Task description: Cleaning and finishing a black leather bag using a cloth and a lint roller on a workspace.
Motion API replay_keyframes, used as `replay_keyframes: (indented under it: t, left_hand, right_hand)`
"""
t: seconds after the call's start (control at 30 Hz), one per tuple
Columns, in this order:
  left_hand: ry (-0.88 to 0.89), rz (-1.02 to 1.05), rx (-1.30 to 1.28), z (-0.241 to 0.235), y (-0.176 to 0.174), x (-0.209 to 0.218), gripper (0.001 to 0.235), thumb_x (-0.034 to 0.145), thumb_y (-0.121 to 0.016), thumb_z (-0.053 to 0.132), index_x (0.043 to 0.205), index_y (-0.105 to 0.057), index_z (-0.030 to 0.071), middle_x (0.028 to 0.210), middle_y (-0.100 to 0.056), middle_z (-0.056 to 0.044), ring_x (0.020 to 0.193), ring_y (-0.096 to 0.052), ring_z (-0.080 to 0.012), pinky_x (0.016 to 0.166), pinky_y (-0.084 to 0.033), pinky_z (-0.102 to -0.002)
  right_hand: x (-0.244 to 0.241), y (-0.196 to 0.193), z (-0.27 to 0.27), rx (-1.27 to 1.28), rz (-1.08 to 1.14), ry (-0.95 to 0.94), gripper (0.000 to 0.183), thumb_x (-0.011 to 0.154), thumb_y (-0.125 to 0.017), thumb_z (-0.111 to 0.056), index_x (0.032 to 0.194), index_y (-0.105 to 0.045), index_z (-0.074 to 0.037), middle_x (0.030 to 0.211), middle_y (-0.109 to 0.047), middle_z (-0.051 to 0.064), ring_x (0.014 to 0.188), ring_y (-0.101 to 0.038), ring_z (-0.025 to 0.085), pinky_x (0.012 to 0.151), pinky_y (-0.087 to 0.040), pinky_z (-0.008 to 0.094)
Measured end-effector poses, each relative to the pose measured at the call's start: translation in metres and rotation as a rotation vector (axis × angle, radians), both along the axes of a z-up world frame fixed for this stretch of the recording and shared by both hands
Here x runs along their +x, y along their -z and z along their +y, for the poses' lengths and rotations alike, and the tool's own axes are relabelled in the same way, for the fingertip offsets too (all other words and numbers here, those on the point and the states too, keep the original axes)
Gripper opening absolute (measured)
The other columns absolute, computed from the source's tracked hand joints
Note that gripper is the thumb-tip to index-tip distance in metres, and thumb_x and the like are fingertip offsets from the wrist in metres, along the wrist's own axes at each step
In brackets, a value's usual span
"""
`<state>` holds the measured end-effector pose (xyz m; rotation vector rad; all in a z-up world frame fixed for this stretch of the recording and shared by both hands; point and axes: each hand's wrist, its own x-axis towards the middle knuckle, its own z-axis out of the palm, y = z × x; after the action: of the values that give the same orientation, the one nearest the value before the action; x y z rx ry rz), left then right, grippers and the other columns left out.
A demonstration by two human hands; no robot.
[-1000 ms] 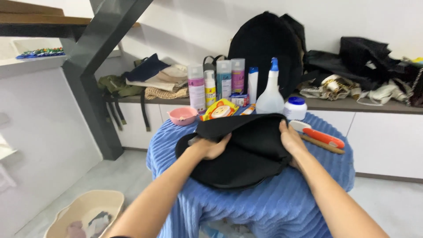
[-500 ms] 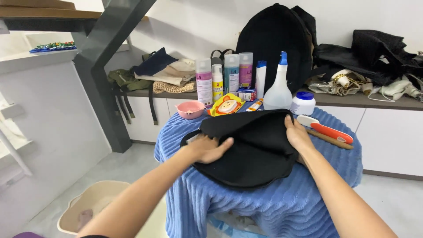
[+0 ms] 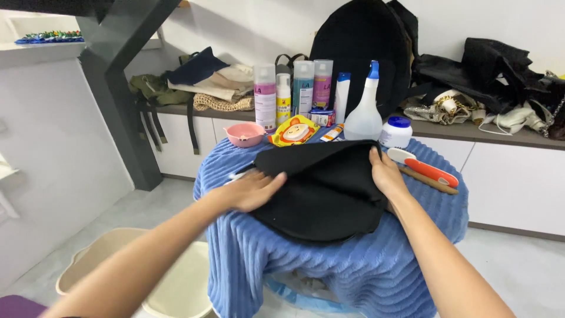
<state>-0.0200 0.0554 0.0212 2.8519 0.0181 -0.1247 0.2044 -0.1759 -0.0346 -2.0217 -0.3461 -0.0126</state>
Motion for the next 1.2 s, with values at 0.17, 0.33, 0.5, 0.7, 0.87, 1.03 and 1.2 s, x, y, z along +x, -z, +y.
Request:
replay_keyframes:
  t: [0.17,0.33,0.5,0.7,0.87,1.03,1.2]
  left_hand:
    - [0.035,-0.064,0.04,-0.021,0.024,0.04,0.099,0.094,0.001,0.072,0.148,-0.047,0.004,0.154,-0.045,-0.025,0.148,-0.037,-0.0383,0.125,-0.021,-0.052]
    - [0.406,0.035,-0.219,-0.082,0.017,0.044,0.109,0.09,0.005,0.076,0.155,-0.037,0.0,0.161,-0.035,-0.026,0.154,-0.025,-0.0396,0.126,-0.015,-0.053]
    - [0.461,0.106,-0.277,-0.098,0.005,0.014,0.101,0.093,-0.002,0.072,0.157,-0.032,0.0,0.165,-0.027,-0.024,0.156,-0.018,-0.0377,0.128,-0.01,-0.052]
    - [0.393,0.235,-0.278,-0.072,-0.038,-0.045,0.087,0.099,-0.006,0.059,0.155,-0.037,0.0,0.163,-0.029,-0.026,0.154,-0.019,-0.0409,0.128,-0.011,-0.051]
    - [0.162,0.172,-0.041,-0.002,-0.004,-0.024,0.089,0.099,0.003,0.058,0.157,-0.032,0.0,0.166,-0.023,-0.022,0.156,-0.016,-0.0337,0.129,-0.01,-0.048]
    - [-0.023,-0.022,0.064,0.023,0.03,0.029,0.091,0.1,0.005,0.065,0.161,-0.027,0.006,0.165,-0.029,-0.02,0.155,-0.023,-0.0318,0.128,-0.013,-0.048]
    - [0.053,-0.1,-0.123,-0.008,0.036,0.05,0.092,0.1,0.003,0.061,0.151,-0.047,0.003,0.155,-0.046,-0.021,0.149,-0.036,-0.0341,0.126,-0.021,-0.049]
  right_hand:
    - [0.01,0.005,0.002,0.002,-0.029,-0.005,0.067,0.108,-0.032,-0.058,0.153,-0.048,-0.012,0.155,-0.045,0.025,0.149,-0.033,0.035,0.123,-0.027,0.049]
    - [-0.004,-0.002,0.006,-0.002,-0.015,0.019,0.066,0.107,-0.035,-0.06,0.152,-0.05,-0.014,0.154,-0.047,0.022,0.148,-0.035,0.032,0.122,-0.028,0.049]
    - [0.001,0.002,0.005,-0.011,-0.023,0.011,0.067,0.107,-0.035,-0.059,0.152,-0.05,-0.012,0.155,-0.046,0.022,0.149,-0.034,0.033,0.123,-0.027,0.049]
    - [-0.015,-0.007,0.0,0.011,-0.012,0.003,0.067,0.107,-0.035,-0.058,0.154,-0.048,-0.011,0.156,-0.045,0.022,0.149,-0.034,0.033,0.122,-0.028,0.05]
    - [-0.031,-0.01,0.0,0.018,-0.033,-0.017,0.067,0.107,-0.036,-0.057,0.154,-0.048,-0.011,0.155,-0.046,0.022,0.149,-0.034,0.034,0.122,-0.027,0.051]
    - [0.021,0.012,0.003,0.001,-0.084,-0.039,0.069,0.109,-0.036,-0.055,0.153,-0.046,-0.003,0.156,-0.042,0.028,0.149,-0.032,0.038,0.124,-0.025,0.05]
    - [-0.04,-0.013,0.0,0.015,-0.058,-0.025,0.067,0.108,-0.037,-0.057,0.154,-0.048,-0.009,0.154,-0.046,0.023,0.149,-0.035,0.034,0.122,-0.027,0.051]
